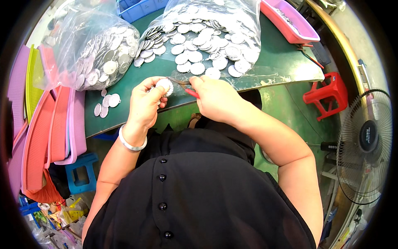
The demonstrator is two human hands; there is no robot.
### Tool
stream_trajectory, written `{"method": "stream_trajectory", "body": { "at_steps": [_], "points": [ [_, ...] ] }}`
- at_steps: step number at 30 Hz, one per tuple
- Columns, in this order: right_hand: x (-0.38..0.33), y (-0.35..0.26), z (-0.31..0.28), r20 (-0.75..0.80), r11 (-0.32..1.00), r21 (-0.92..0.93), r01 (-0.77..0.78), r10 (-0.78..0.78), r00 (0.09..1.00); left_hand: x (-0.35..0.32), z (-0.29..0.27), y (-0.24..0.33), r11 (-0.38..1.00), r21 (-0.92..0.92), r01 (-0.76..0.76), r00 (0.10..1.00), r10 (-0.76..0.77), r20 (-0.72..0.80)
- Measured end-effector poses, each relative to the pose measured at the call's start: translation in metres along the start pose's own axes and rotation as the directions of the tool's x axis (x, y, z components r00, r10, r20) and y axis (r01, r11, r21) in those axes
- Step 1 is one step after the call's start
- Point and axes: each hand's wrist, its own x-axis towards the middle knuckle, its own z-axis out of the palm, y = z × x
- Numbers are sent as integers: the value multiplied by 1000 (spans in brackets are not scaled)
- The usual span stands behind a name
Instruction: The person picks up small circular white badge components from a bag and trims excess material from their edges using a pair of red-handled nippers.
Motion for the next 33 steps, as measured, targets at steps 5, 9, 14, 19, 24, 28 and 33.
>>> {"method": "stream_trajectory", "body": {
  "at_steps": [5, 9, 14, 19, 24, 28, 33],
  "points": [
    [1, 9, -38, -77, 969, 247, -33, 53, 996, 3, -4, -7, 981, -195, 21, 999, -11, 50],
    [-17, 69, -57, -374, 960, 245, -139, 226, 899, 3, -5, -8, 971, -240, 14, 999, -2, 50],
    [-36, 154, -70, -475, 862, -78, -502, 410, 779, 5, -3, -9, 963, -267, -42, 996, 61, 62],
    [-42, 199, -63, -490, 722, -213, -659, 505, 711, 7, -1, -11, 958, -281, -51, 996, 69, 58],
    [-33, 206, -64, -481, 766, -229, -601, 448, 753, 10, 0, -11, 952, -300, -52, 996, 71, 52],
    [-25, 220, -56, -523, 735, -317, -599, 392, 757, 14, 1, -11, 952, -303, -45, 998, 59, 38],
    [-15, 233, -53, -531, 752, -329, -571, 353, 770, 16, 2, -9, 950, -307, -56, 997, 67, 25]
  ]
}}
